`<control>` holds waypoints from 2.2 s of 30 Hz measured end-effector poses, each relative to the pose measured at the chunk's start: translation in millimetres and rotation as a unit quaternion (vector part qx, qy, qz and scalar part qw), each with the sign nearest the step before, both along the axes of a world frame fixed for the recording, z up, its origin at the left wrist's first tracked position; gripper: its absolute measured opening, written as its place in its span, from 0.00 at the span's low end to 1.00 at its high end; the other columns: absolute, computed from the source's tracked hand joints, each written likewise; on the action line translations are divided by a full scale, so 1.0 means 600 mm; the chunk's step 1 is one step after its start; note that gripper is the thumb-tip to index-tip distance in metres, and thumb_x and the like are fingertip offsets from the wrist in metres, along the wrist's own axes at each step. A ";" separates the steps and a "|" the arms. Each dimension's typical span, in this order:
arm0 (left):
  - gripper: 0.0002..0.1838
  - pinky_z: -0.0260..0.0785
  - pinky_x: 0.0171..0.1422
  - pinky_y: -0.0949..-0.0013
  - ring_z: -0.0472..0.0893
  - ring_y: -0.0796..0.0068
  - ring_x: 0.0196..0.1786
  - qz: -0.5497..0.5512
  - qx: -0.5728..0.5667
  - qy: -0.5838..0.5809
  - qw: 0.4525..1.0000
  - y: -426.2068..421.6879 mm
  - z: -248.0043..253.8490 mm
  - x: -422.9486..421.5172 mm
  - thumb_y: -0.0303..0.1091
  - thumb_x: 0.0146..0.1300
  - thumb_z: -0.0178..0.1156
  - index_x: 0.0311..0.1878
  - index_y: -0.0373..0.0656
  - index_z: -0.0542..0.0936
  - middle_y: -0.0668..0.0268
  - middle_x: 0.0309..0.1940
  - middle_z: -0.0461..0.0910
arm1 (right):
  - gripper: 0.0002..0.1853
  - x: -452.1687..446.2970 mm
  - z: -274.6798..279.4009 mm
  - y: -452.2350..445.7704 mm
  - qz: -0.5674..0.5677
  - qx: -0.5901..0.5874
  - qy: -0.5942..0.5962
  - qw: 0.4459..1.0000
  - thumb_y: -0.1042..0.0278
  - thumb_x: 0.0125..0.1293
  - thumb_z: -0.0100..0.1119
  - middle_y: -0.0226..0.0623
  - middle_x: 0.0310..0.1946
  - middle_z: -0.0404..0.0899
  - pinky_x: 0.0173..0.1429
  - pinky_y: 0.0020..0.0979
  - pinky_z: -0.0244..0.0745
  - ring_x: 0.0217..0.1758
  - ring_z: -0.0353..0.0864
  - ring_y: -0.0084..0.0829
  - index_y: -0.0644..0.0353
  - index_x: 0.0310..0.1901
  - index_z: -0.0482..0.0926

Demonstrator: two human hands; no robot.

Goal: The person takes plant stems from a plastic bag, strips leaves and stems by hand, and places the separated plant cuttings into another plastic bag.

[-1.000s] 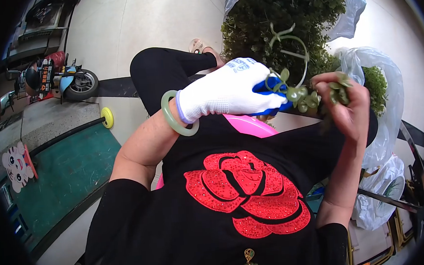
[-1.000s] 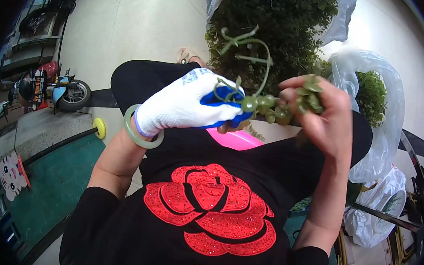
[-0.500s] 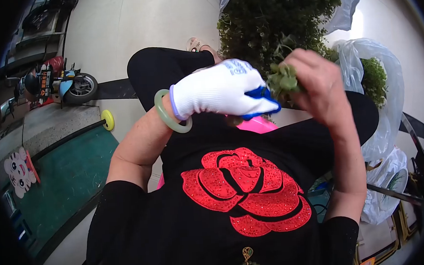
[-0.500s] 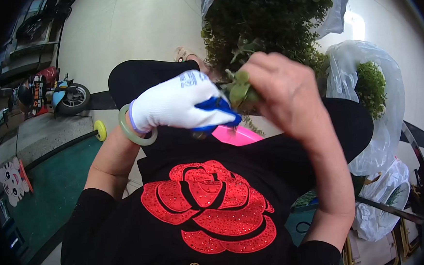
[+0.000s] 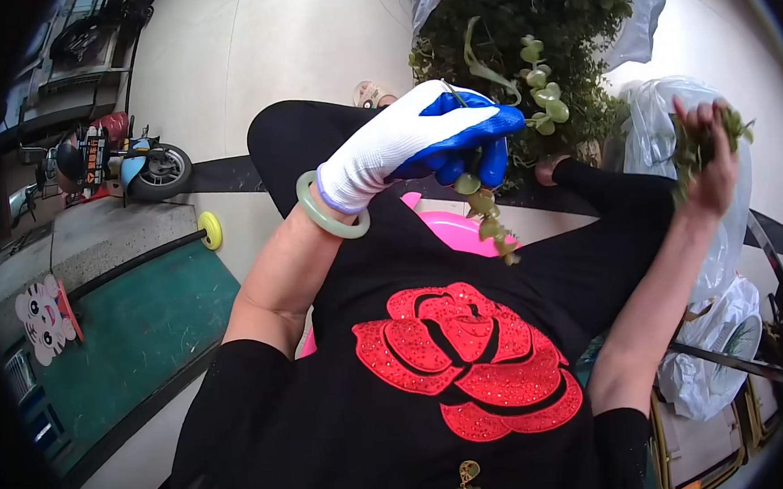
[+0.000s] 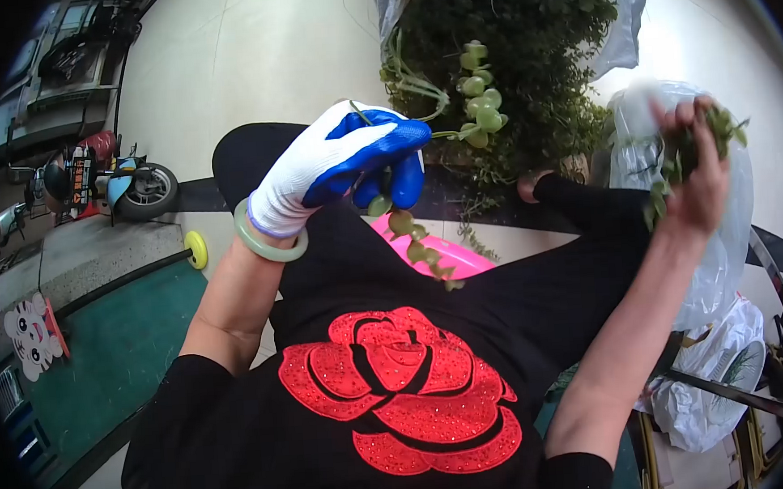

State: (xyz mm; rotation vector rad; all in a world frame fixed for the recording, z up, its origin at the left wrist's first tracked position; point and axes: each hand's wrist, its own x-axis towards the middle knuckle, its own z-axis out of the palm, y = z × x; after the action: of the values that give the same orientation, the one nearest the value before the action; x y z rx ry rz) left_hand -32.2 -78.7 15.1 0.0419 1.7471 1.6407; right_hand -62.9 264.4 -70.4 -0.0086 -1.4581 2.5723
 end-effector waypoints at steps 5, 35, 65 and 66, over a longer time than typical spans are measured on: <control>0.20 0.59 0.21 0.82 0.70 0.87 0.17 -0.034 -0.053 0.011 0.998 0.026 0.008 -0.005 0.47 0.65 0.56 0.26 0.41 0.81 0.69 0.20 0.80 | 0.16 0.082 0.052 -0.148 0.154 0.224 -0.056 0.961 0.67 0.54 0.71 0.23 0.27 0.75 0.36 0.21 0.73 0.30 0.76 0.18 0.61 0.44 0.80; 0.13 0.64 0.40 0.81 0.72 0.88 0.37 0.207 -0.034 0.253 0.944 0.039 -0.112 0.009 0.31 0.70 0.52 0.53 0.38 0.79 0.74 0.39 0.77 | 0.15 0.060 -0.005 -0.246 0.286 0.037 -0.169 0.942 0.71 0.57 0.67 0.26 0.33 0.79 0.45 0.21 0.74 0.36 0.77 0.17 0.62 0.44 0.76; 0.18 0.71 0.57 0.66 0.80 0.71 0.49 0.227 0.053 0.193 0.953 -0.183 -0.110 -0.191 0.40 0.72 0.47 0.58 0.41 0.74 0.65 0.50 0.80 | 0.31 0.048 -0.129 0.332 -0.084 0.822 -0.169 0.537 0.63 0.50 0.72 0.42 0.50 0.79 0.54 0.40 0.75 0.55 0.78 0.40 0.56 0.57 0.73; 0.17 0.72 0.52 0.69 0.81 0.73 0.43 0.285 -0.077 0.233 0.927 -0.189 -0.067 -0.168 0.39 0.71 0.48 0.52 0.39 0.77 0.64 0.45 0.81 | 0.35 0.085 -0.156 0.357 0.080 0.875 -0.261 0.400 0.60 0.48 0.73 0.43 0.53 0.77 0.58 0.41 0.72 0.58 0.75 0.43 0.53 0.59 0.71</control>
State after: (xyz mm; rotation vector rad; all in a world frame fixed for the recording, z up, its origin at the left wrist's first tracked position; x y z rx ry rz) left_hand -132.8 -192.3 -24.9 -0.1828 2.4136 2.0083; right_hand -11.8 478.3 -164.2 -0.3759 -3.4290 -0.2671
